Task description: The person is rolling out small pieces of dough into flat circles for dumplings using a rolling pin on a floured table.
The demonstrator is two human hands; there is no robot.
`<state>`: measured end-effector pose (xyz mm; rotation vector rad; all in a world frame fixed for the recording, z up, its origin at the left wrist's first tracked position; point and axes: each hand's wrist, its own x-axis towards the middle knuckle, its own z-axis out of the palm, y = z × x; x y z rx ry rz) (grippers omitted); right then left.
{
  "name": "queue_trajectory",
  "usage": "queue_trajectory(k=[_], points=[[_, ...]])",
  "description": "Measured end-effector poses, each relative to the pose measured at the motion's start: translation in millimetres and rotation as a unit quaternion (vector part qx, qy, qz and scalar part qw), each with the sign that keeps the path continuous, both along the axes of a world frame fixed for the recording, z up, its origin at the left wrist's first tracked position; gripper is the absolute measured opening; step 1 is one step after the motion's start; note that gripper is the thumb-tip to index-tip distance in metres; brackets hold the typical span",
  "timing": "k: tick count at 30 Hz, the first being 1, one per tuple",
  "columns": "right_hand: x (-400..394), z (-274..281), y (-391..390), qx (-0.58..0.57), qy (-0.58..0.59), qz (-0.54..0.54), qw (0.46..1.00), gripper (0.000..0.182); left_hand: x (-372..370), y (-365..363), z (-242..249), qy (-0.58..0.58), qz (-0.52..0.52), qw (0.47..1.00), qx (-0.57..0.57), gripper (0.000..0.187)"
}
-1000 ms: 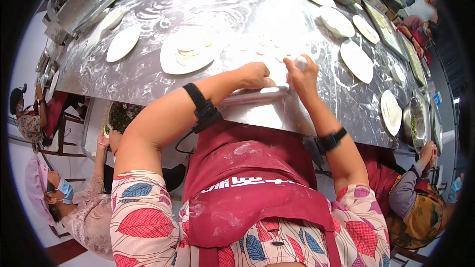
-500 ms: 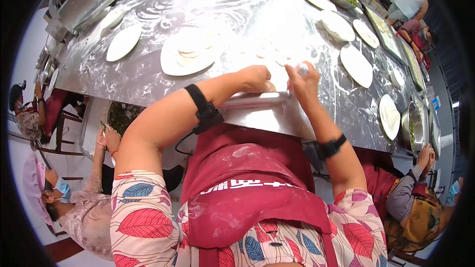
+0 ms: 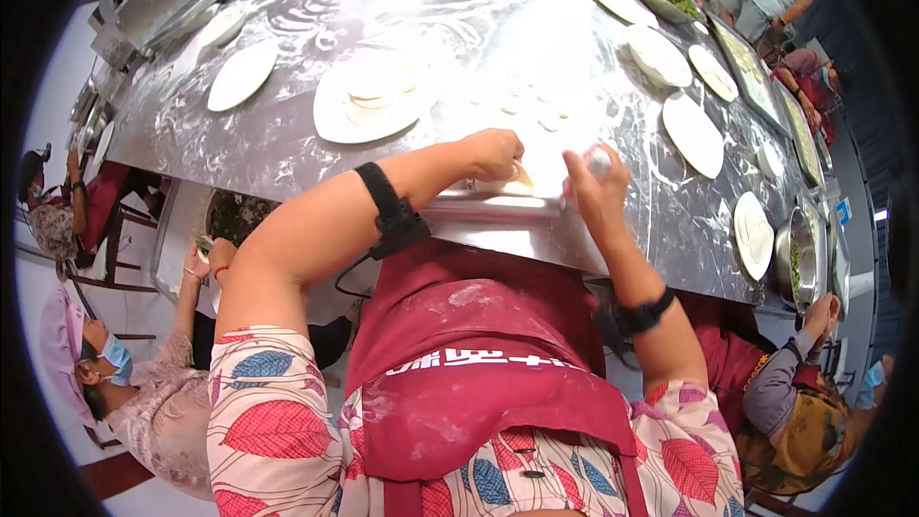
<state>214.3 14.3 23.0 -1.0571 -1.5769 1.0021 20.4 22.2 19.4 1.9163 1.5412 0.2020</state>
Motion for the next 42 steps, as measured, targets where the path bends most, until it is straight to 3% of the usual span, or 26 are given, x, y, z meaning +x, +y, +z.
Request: queue_trajectory(k=[3,6,12,14,15,17,20,23,25,27,29,31,34,38,42], points=[[17,-13,-27,-0.029,0.086,0.037,0.995,0.022,-9,-6,-1,-0.057,0.033,0.997,-0.027,0.018],[0,-3,1,0.007,0.002,-0.010,1.000,0.023,-13,-9,-2,-0.065,0.020,0.997,-0.028,0.018],[-30,-7,44,0.006,0.027,-0.017,0.999,0.016,-10,0,1,-0.020,0.070,0.997,-0.038,0.033],[-9,-11,23,0.098,-0.022,0.000,0.995,0.013,-4,-13,0,-0.014,0.053,0.998,-0.006,0.034],[-2,2,-2,0.009,0.001,-0.005,1.000,0.012,-3,-17,-6,-0.003,0.030,0.999,0.031,0.033],[13,-7,-25,-0.036,0.032,0.008,0.999,0.018,-4,-22,-10,-0.035,0.003,0.999,0.022,0.034],[22,-15,-38,-0.030,0.075,0.034,0.996,0.021,-18,-28,5,-0.094,0.014,0.995,-0.020,0.034],[21,-15,-38,-0.022,0.079,0.046,0.996,0.022,-63,-24,30,-0.095,0.050,0.994,0.007,0.032],[20,-15,-35,-0.014,0.078,0.051,0.996,0.022,-105,-28,49,-0.148,0.121,0.982,0.001,0.030],[20,-15,-33,-0.005,0.084,0.053,0.995,0.022,-163,-15,54,-0.063,0.126,0.989,0.053,0.029],[19,-15,-31,0.001,0.088,0.058,0.994,0.021,-200,0,72,0.151,0.170,0.973,0.038,0.027],[18,-16,-28,0.006,0.088,0.065,0.994,0.020,-225,8,66,0.122,0.289,0.939,0.139,0.024],[16,-16,-21,-0.022,0.075,0.054,0.995,0.020,-213,37,59,0.110,0.230,0.957,0.138,0.024],[13,-16,-14,-0.034,0.088,0.047,0.994,0.021,-139,70,31,0.101,0.054,0.978,0.175,0.022],[14,-15,-14,-0.006,0.076,0.054,0.996,0.021,-85,85,17,0.157,0.037,0.972,0.168,0.029]])
